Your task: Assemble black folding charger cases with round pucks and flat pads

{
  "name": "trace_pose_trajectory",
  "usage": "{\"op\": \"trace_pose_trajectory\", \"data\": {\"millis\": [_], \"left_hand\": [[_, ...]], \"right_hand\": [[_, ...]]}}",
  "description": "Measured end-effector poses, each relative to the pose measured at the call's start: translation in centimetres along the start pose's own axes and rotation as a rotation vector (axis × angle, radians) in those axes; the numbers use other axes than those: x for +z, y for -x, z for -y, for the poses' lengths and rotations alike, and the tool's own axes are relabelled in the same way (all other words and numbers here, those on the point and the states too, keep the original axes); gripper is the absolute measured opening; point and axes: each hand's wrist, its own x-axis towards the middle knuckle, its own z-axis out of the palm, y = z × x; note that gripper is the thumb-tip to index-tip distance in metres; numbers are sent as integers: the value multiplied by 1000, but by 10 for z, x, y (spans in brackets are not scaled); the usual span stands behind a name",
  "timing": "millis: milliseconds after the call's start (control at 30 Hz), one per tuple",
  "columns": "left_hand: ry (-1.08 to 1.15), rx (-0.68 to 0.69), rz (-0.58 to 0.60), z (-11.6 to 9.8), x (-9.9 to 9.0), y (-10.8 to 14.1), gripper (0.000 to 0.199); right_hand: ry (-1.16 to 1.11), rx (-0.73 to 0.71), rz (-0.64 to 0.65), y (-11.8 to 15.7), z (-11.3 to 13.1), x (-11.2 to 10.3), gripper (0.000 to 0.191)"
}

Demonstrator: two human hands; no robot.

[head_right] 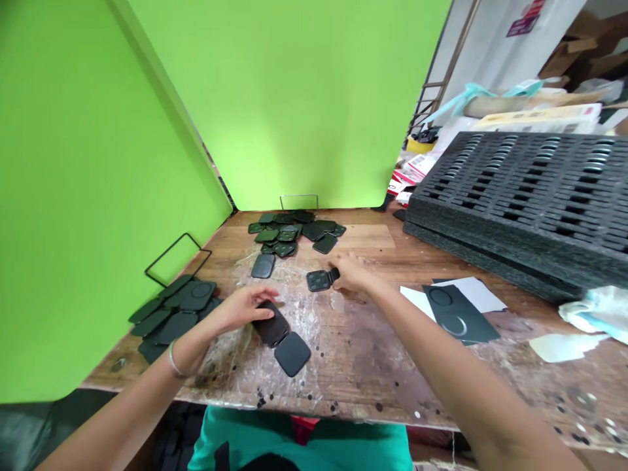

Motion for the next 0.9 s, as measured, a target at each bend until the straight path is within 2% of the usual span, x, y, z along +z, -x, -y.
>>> {"op": "trace_pose_trajectory", "data": {"millis": [100, 167, 267, 367, 467, 600, 733, 800, 900], "left_hand": [[-90, 37, -180, -4, 21, 14, 31], [-177, 73, -225, -10, 39, 30, 31], [-399, 88, -228, -13, 68, 54, 47], [-556, 101, -158, -6, 86, 68, 72], [-586, 184, -19, 4, 83, 73, 79], [-521, 271, 112, 12, 66, 75, 75], [-463, 284, 102, 13, 64, 76, 61], [-434, 293, 89, 12, 67, 75, 51], [-397, 306, 54, 12, 73, 75, 40]], "right_hand": [[-3, -12, 76, 5, -2, -5, 15], [-10, -25, 93, 11, -2, -12, 7], [-34, -82, 89, 27, 6, -22, 10], [-175, -277, -20, 51, 19, -22, 20], [-389, -461, -114, 82, 24, -8, 25], [-508, -420, -34, 121, 11, 18, 29], [-523, -337, 5, 141, 4, 27, 34], [-460, -328, 30, 147, 13, 26, 33], [-313, -342, 38, 154, 38, 27, 34]]}}
